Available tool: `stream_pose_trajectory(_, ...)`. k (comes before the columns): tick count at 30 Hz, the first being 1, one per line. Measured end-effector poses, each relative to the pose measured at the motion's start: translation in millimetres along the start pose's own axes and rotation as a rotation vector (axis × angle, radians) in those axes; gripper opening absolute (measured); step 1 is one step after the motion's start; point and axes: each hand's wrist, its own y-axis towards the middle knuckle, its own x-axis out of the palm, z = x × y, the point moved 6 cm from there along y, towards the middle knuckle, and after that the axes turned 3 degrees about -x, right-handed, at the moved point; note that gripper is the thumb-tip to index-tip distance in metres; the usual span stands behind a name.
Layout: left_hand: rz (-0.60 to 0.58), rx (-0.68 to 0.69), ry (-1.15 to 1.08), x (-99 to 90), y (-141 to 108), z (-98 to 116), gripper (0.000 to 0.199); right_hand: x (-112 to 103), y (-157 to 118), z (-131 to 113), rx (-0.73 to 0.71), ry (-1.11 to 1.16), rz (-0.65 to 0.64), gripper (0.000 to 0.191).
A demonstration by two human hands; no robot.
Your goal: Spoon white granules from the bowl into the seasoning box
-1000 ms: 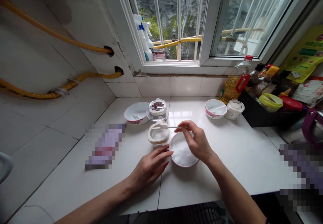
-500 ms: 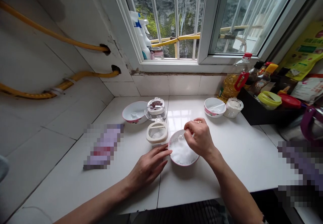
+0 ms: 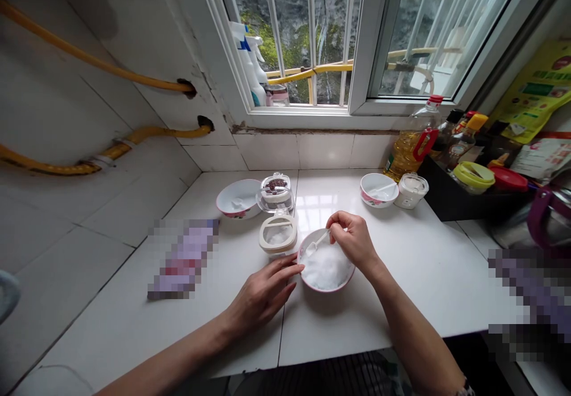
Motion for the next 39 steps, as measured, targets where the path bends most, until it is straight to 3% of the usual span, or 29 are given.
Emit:
stream_pose_trajectory(9,-0.006,-0.014,-0.01,0.3,-1,-1,0.037,13,-2,2,-0.016,-0.059,-0.083,0.016)
stream_pose_trajectory(17,-0.001,-0.007,-0.007,-0.9,0,0,0.038,10,2,12,0.141,0.189,-0.091,0.012)
stream_pose_trajectory(24,-0.008,-0.026,-0.039,-1.0,0,0,0.035,1,6,16,0.155,0.291,-0.028,0.011)
stream_pose_trajectory(30,-0.012,-0.024,-0.026,0.1,-1,-1,0.033,1,-2,-4,-0.078,0.236,0.065,0.013)
stream_pose_trajectory(36,-0.018,-0.027,-0.031,0.2,-2,-1,0.035,24,-20,-39,-0.63,-0.22,-0.062,0.018)
stream_pose_trajectory(39,-0.015,-0.029,-0.027,0.1,-2,-1,0.034,14,-22,-42,-0.67,-0.237,0.045,0.019)
